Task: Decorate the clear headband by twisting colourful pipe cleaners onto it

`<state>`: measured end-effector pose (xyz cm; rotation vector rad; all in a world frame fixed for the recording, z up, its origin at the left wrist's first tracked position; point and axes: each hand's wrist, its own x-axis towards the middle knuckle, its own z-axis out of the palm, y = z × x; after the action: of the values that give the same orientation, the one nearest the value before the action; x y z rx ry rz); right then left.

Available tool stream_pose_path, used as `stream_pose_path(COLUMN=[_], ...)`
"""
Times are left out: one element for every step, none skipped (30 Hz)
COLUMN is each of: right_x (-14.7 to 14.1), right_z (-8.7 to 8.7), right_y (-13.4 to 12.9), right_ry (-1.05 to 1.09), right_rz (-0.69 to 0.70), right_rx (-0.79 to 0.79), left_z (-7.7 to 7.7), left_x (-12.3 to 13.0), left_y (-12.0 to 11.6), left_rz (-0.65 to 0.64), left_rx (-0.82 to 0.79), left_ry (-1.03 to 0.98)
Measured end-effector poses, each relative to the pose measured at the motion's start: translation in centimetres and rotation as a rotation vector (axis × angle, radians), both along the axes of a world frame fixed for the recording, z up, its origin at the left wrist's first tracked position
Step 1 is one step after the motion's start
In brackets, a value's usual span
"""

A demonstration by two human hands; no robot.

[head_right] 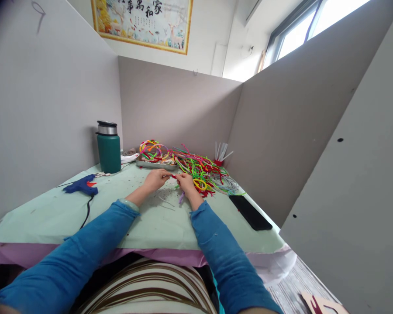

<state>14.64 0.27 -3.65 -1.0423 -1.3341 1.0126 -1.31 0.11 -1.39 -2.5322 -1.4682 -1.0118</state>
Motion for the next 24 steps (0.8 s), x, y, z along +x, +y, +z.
stream_pose_path(right_x=[0.0, 0.0, -0.1, -0.1, -0.1, -0.1, -0.2, -0.2, -0.2, -0.2, -0.2, -0.2, -0.2, -0.2, -0.2, -0.2, -0.2, -0.2, -0.2, -0.2, -0.2, -0.2, -0.2, -0.2], right_z=[0.0, 0.0, 0.0, 0.0, 0.1, 0.1, 0.1, 0.1, 0.1, 0.1, 0.1, 0.1, 0.1, 0.0, 0.0, 0.0, -0.1, -0.1, -0.1, -0.2, -0.2, -0.2, -0.2, -0.2], right_y=[0.0, 0.0, 0.0, 0.0, -0.1, -0.2, -0.2, -0.3, -0.4, -0.5, -0.6, -0.6, -0.7, -0.7, -0.6, -0.6, -0.6, -0.5, -0.5, -0.4, -0.4, -0.4, -0.4, -0.4], right_ry=[-0.002, -0.002, -0.003, -0.005, -0.007, -0.009, -0.014, -0.023, -0.034, -0.048, -0.063, -0.079, -0.093, -0.105, -0.116, -0.125, -0.133, -0.14, -0.144, -0.148, -0.152, -0.157, -0.162, -0.166], right_rz=[-0.004, -0.007, -0.009, -0.009, -0.006, 0.0, 0.005, 0.012, 0.019, 0.026, 0.032, 0.037, 0.041, 0.043, 0.043, 0.041, 0.041, 0.041, 0.042, 0.043, 0.042, 0.039, 0.033, 0.027], right_rx=[0.004, 0.006, 0.009, 0.011, 0.011, 0.011, 0.013, 0.018, 0.027, 0.04, 0.058, 0.076, 0.092, 0.104, 0.112, 0.118, 0.123, 0.127, 0.131, 0.133, 0.135, 0.136, 0.138, 0.139], left_z=[0.0, -0.1, -0.1, -0.2, -0.2, -0.1, -0.1, -0.1, 0.0, 0.0, 0.1, 0.1, 0.2, 0.2, 0.2, 0.2, 0.2, 0.1, 0.1, 0.0, -0.1, -0.2, -0.3, -0.3], left_x=[0.0, 0.0, -0.1, -0.1, -0.1, 0.0, 0.0, 0.0, 0.1, 0.1, 0.1, 0.2, 0.2, 0.2, 0.2, 0.2, 0.1, 0.1, 0.0, 0.0, 0.0, -0.1, -0.1, -0.1], left_y=[0.1, 0.1, 0.2, 0.2, 0.2, 0.1, 0.0, -0.1, -0.2, -0.3, -0.4, -0.4, -0.5, -0.5, -0.4, -0.3, -0.2, 0.0, 0.2, 0.5, 0.7, 0.9, 1.1, 1.2], left_rz=[0.0, 0.001, 0.004, 0.007, 0.014, 0.021, 0.029, 0.039, 0.05, 0.06, 0.07, 0.077, 0.083, 0.085, 0.083, 0.079, 0.071, 0.062, 0.052, 0.042, 0.036, 0.032, 0.03, 0.029], left_rx=[0.004, 0.009, 0.012, 0.014, 0.013, 0.01, 0.006, 0.002, -0.003, -0.008, -0.011, -0.016, -0.023, -0.032, -0.041, -0.052, -0.067, -0.085, -0.105, -0.13, -0.156, -0.181, -0.205, -0.224], left_ry=[0.017, 0.032, 0.043, 0.049, 0.053, 0.053, 0.052, 0.047, 0.04, 0.033, 0.026, 0.02, 0.014, 0.009, 0.003, -0.004, -0.014, -0.028, -0.046, -0.067, -0.09, -0.11, -0.126, -0.137])
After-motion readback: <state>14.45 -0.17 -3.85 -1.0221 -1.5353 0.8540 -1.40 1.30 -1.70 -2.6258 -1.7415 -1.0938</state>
